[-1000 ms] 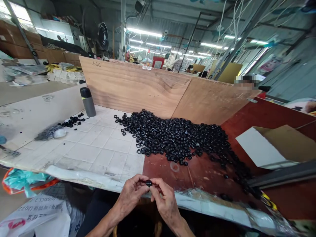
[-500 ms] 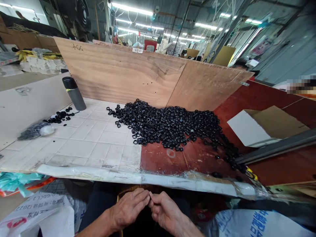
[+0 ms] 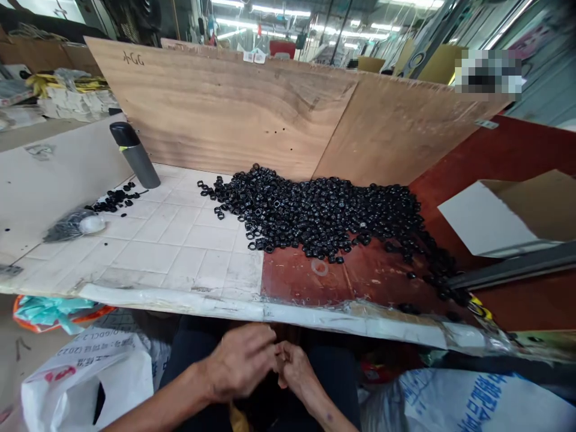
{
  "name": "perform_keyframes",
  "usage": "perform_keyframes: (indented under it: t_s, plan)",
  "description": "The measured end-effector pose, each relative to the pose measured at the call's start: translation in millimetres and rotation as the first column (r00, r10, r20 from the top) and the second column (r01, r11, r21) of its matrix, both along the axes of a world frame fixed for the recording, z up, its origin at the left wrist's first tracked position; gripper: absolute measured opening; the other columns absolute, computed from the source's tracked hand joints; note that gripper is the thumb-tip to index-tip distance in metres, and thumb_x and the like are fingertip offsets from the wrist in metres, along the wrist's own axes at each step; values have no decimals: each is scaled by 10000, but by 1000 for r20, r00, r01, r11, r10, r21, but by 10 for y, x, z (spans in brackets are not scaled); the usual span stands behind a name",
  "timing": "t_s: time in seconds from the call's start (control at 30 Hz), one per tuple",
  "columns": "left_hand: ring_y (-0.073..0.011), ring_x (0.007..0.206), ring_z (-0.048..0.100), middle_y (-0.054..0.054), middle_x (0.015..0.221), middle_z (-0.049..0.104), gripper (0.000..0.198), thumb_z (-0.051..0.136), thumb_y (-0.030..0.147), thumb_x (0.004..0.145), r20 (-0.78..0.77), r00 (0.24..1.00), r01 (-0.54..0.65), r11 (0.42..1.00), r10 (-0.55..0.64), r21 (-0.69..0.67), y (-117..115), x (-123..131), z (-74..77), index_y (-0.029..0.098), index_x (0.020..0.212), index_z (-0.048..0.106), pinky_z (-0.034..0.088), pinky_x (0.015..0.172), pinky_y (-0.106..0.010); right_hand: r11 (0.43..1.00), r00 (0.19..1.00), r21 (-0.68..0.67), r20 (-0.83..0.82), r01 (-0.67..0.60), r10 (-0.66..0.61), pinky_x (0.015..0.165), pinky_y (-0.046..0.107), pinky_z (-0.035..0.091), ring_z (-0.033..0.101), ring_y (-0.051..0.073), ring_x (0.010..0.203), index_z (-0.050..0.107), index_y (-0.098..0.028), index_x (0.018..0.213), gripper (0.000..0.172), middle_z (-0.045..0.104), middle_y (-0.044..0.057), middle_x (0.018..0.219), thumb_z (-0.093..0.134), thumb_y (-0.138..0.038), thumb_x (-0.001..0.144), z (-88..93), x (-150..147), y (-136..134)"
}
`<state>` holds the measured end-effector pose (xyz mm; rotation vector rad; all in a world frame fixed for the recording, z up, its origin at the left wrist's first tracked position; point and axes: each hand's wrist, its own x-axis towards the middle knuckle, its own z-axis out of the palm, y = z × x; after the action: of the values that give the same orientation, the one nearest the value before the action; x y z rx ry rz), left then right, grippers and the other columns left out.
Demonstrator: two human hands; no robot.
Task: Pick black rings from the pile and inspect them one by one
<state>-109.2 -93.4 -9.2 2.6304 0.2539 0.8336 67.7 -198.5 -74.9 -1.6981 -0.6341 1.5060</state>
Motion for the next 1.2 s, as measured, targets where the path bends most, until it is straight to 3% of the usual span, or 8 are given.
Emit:
perform_keyframes:
  t_s: [0.07,0.13,0.27,0.33,0.43,0.57,0.77,1.2]
  plan:
    - [-257,1155,652,-114,1225,680,244,594,245,958,67,938,-334,939,340,-82,451,-75,175,238,1199,634,560,1016,-407,985,983,133,160,-114,92,426,221,410,495,107,432,686,-179,884,188,536,-55,581,735,-286,738,207,74,-77]
    - [-303,1191,619,-126,1258,643,269,618,369,945,59,774,-619,772,631,-143,1103,-130,274,219,1167,648,525,1055,-492,904,933,360,348,-228,97,544,271,497,582,151,553,727,-211,957,145,622,-2,680,686,-299,850,505,248,-81]
    - [-407,1353,463,-207,1419,498,578,703,519,842,-55,499,-849,476,865,-229,2407,-67,206,137,1264,600,401,1148,-587,749,715,621,630,-230,-303,851,389,540,655,245,885,718,-226,984,163,692,94,943,602,-335,947,907,865,352]
    - [-414,1448,341,-210,1528,392,691,689,566,837,-101,533,-832,499,840,-242,2837,79,132,133,1355,544,339,1194,-575,740,541,643,701,-198,-464,999,468,486,607,295,1112,677,-202,1178,339,651,150,1176,605,-424,933,873,1250,748]
    - [-380,1482,295,-175,1579,355,718,633,590,868,-127,630,-769,594,766,-237,3153,381,72,158,1426,500,287,1224,-544,805,307,582,791,-112,-529,1070,563,411,466,361,1331,585,-146,1361,627,500,223,1416,561,-585,913,635,1744,1325]
    - [-339,1423,382,-113,1508,484,604,619,592,883,-102,715,-699,708,691,-104,3132,730,34,248,1378,578,273,1214,-536,894,193,443,885,-71,-423,1072,620,362,424,387,1365,544,-192,1435,653,458,208,1497,503,-621,944,367,1949,1746]
    - [-296,1291,518,-100,1314,636,488,649,585,883,-51,769,-638,770,637,-5,2756,909,-21,241,1226,686,354,1152,-467,897,154,406,911,-177,-382,1097,599,319,418,387,1347,589,-223,1409,593,494,163,1494,532,-601,955,386,1746,1839]
    - [-314,1209,534,-107,1256,662,417,614,535,931,-64,733,-679,734,677,-24,1695,965,-26,225,1195,705,382,1117,-483,816,225,398,916,-418,-332,1098,534,321,432,364,1308,615,-199,1377,549,517,148,1466,554,-555,963,447,1324,1785]
